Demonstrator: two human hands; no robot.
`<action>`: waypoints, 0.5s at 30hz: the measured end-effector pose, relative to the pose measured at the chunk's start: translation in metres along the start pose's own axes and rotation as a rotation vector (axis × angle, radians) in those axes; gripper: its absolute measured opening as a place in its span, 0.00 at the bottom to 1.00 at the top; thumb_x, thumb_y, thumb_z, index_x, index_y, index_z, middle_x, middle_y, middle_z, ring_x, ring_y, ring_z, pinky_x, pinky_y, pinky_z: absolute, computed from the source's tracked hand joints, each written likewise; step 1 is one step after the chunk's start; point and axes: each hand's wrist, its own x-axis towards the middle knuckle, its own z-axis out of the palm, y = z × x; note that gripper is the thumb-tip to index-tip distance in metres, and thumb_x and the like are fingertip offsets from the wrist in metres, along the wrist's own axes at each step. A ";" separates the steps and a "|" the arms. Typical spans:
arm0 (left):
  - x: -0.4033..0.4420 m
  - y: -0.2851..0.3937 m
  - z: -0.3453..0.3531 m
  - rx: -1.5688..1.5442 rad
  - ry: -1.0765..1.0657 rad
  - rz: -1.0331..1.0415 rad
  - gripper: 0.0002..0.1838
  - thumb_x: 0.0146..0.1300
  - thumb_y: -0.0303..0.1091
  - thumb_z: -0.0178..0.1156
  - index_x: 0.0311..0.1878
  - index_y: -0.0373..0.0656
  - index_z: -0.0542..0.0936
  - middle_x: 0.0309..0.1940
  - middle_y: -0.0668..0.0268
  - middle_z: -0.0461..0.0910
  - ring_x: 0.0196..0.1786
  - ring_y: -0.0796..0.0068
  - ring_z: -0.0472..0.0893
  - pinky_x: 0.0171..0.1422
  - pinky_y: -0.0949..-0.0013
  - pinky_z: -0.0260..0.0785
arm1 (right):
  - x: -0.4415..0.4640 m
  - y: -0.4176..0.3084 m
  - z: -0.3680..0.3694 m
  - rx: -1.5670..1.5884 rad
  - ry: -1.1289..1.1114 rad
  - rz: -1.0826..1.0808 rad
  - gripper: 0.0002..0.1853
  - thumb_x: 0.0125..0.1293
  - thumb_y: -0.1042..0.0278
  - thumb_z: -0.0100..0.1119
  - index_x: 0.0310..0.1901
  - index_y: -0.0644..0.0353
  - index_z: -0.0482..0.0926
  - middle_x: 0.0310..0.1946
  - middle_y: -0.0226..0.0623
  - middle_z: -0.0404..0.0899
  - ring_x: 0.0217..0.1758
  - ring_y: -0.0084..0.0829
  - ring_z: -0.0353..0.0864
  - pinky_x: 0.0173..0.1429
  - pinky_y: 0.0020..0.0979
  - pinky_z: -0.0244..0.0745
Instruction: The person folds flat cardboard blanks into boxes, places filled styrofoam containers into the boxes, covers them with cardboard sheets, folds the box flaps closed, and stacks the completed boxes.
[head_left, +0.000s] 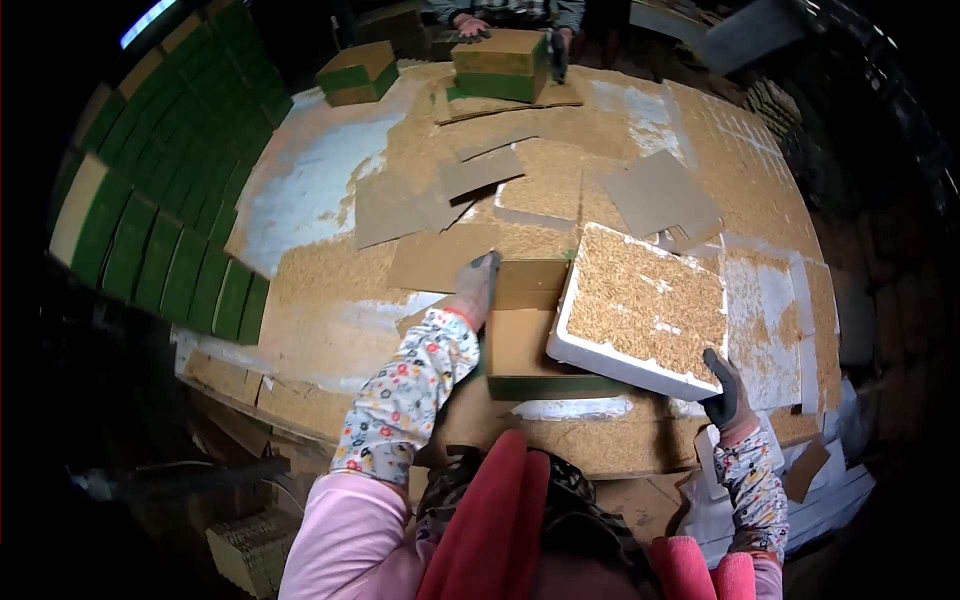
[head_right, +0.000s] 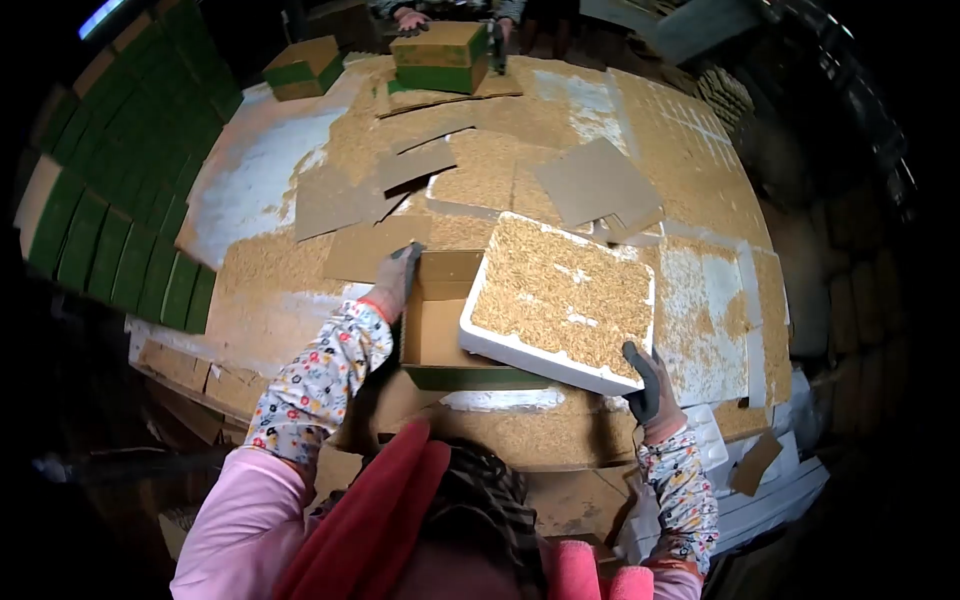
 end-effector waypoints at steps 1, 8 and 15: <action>0.010 -0.010 0.005 -0.061 0.042 -0.018 0.09 0.64 0.37 0.62 0.39 0.42 0.80 0.28 0.66 0.78 0.26 0.73 0.74 0.30 0.68 0.69 | 0.021 -0.005 -0.008 0.083 -0.127 0.004 0.26 0.57 0.82 0.59 0.59 0.65 0.69 0.58 0.44 0.73 0.60 0.40 0.73 0.64 0.36 0.68; -0.016 -0.025 -0.039 -0.288 -0.611 -0.253 0.25 0.74 0.46 0.41 0.67 0.43 0.63 0.65 0.66 0.66 0.66 0.73 0.64 0.70 0.71 0.54 | 0.097 -0.077 0.070 0.469 -0.426 0.873 0.15 0.59 0.74 0.62 0.47 0.64 0.73 0.31 0.33 0.77 0.33 0.26 0.76 0.38 0.26 0.72; 0.064 0.078 -0.172 2.034 -0.372 0.766 0.32 0.62 0.41 0.53 0.69 0.49 0.59 0.68 0.57 0.58 0.70 0.57 0.59 0.72 0.53 0.49 | 0.042 -0.066 0.170 0.402 0.020 1.156 0.20 0.60 0.67 0.63 0.50 0.70 0.76 0.40 0.39 0.82 0.43 0.27 0.80 0.51 0.28 0.73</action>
